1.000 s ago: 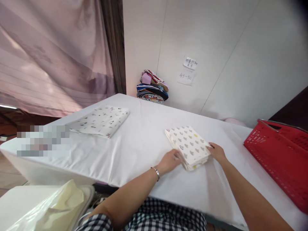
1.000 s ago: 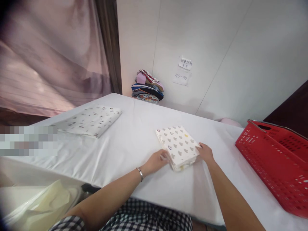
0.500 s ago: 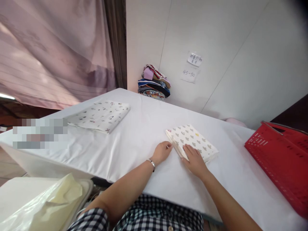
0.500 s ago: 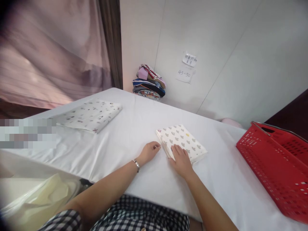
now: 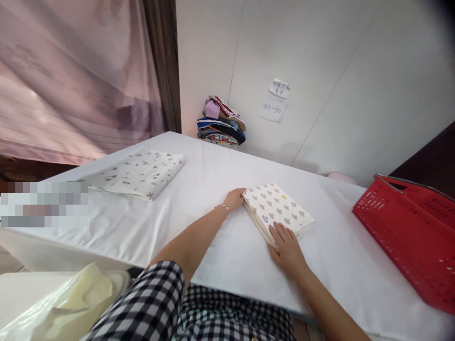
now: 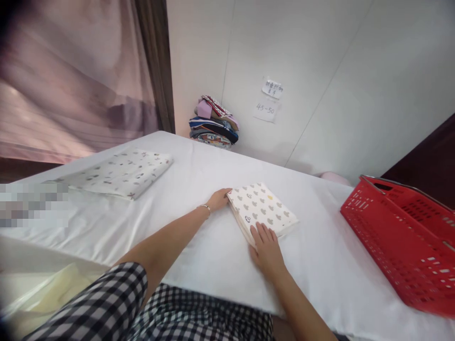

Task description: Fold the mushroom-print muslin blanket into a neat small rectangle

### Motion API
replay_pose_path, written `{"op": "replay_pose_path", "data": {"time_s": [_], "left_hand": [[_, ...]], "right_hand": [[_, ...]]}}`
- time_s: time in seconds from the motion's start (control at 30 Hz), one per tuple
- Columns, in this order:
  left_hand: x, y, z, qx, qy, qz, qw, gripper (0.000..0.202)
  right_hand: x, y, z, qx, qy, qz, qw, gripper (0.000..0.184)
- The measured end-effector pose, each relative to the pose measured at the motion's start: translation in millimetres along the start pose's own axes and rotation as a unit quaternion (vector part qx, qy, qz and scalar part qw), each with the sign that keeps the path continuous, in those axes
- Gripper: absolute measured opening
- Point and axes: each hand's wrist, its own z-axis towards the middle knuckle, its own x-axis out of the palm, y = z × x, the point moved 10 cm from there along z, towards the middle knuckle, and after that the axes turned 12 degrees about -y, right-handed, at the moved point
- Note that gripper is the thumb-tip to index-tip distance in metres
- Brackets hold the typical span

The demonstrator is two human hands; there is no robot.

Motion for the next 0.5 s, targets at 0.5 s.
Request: {"op": "replay_pose_path", "data": {"time_s": [0.5], "left_hand": [[-76.3, -28, -141, 0.083, -0.039, 0.087, 0.992, 0.024]], "right_hand": [[-24, -12, -8, -0.035, 0.072, 0.106, 0.991, 0.048]]}}
